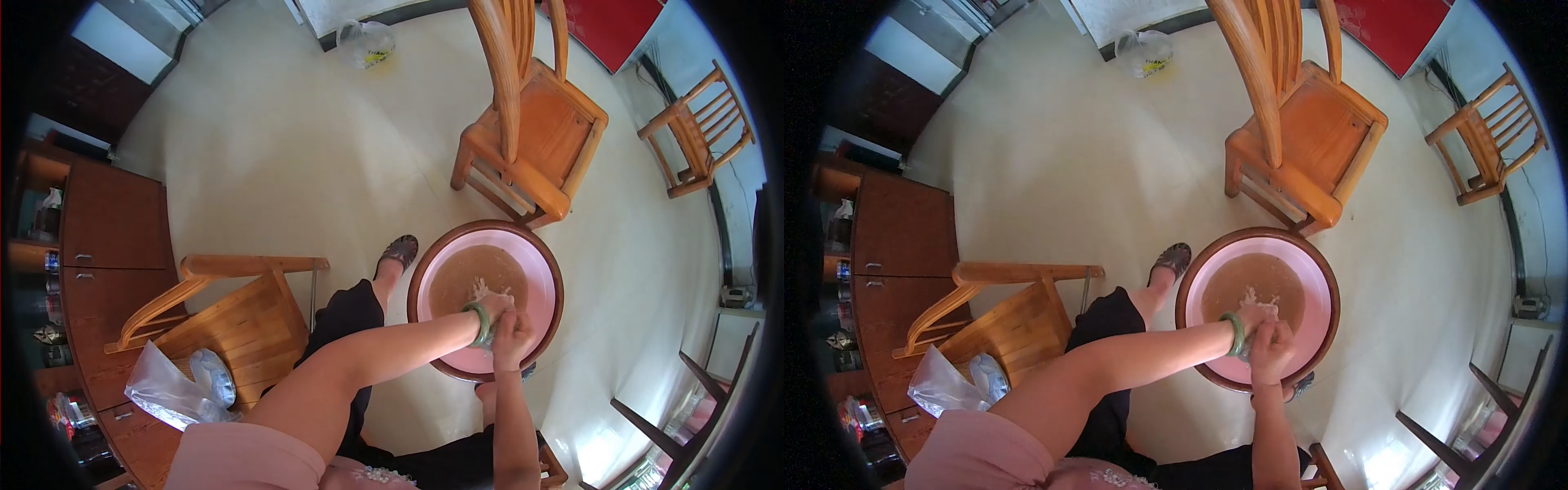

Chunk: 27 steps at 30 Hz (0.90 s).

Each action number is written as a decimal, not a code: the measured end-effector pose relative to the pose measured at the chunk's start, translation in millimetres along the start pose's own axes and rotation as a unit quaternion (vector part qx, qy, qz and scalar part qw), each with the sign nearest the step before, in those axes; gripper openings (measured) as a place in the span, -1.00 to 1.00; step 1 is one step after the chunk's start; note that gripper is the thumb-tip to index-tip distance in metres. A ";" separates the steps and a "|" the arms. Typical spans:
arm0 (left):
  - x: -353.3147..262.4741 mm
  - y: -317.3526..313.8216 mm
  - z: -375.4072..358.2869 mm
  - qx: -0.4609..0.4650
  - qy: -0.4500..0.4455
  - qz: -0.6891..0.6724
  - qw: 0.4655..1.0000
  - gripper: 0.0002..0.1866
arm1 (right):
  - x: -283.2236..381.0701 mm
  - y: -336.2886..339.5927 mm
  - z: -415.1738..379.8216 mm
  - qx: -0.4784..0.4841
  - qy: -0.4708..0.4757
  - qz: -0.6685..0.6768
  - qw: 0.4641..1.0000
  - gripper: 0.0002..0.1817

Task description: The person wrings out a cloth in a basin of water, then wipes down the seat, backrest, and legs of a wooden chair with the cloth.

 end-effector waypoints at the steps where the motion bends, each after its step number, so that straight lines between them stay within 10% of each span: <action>1: -2.6 4.5 -11.6 -0.053 0.090 -0.300 0.948 -0.73 | -11.1 2.6 4.4 -0.002 -0.016 -0.041 0.999 -0.78; 2: 1.6 1.1 -17.8 -0.099 0.168 -0.568 0.799 -0.77 | -19.7 3.9 8.6 -0.007 -0.033 -0.081 0.996 -0.78; 3: -5.0 10.5 -18.3 -0.114 0.087 -0.368 0.919 -0.78 | -25.1 4.7 9.4 -0.013 -0.036 -0.072 0.997 -0.76; 4: -6.0 13.4 -18.6 -0.113 0.085 -0.366 0.920 -0.78 | -29.6 3.5 10.6 -0.016 -0.035 -0.071 0.997 -0.76; 7: -22.3 30.1 -33.5 -0.090 0.106 -0.436 0.889 -0.79 | -38.2 3.2 8.2 -0.015 -0.133 0.047 0.990 -0.81; 9: -51.1 49.4 -50.9 -0.045 0.125 -0.678 0.723 -0.78 | -74.2 -2.1 9.9 0.008 -0.183 0.152 0.971 -0.76; 11: -44.7 55.5 -51.3 -0.014 0.146 -0.554 0.820 -0.77 | -67.9 -3.6 12.1 0.091 -0.191 0.171 0.962 -0.49; 12: -61.9 66.5 -58.6 -0.048 0.128 -0.684 0.716 -0.78 | -61.0 -5.0 9.9 0.097 -0.242 0.251 0.932 -0.49; 14: -30.7 56.2 -45.8 -0.051 0.108 -0.451 0.885 -0.79 | -35.8 -13.7 6.1 0.122 -0.313 0.369 0.867 -0.48; 17: -35.9 69.7 -48.2 -0.205 -0.026 -0.398 0.894 -0.72 | -4.9 -8.0 -1.2 0.123 -0.364 0.389 0.837 -0.45; 20: -30.0 77.5 -43.5 -0.180 0.061 -0.461 0.867 -0.35 | -23.7 -27.0 -16.2 0.104 -0.366 0.418 0.825 -0.45; 22: -11.3 76.0 -37.4 -0.258 -0.011 -0.226 0.939 -0.33 | -9.9 -14.3 -13.2 0.087 -0.403 0.391 0.823 -0.47; 27: -21.8 82.9 -40.9 -0.154 0.070 -0.358 0.918 -0.38 | -12.0 3.5 -4.4 0.119 -0.386 0.325 0.855 -0.49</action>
Point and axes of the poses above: each hand's wrist, its own z-axis towards the middle knuckle, its own y-axis out of the back of the hand, x = y × z, the point moved 4 cm from there along z, towards the middle knuckle, and after that the axes turned 8 degrees about -z, right-handed, at the moved point
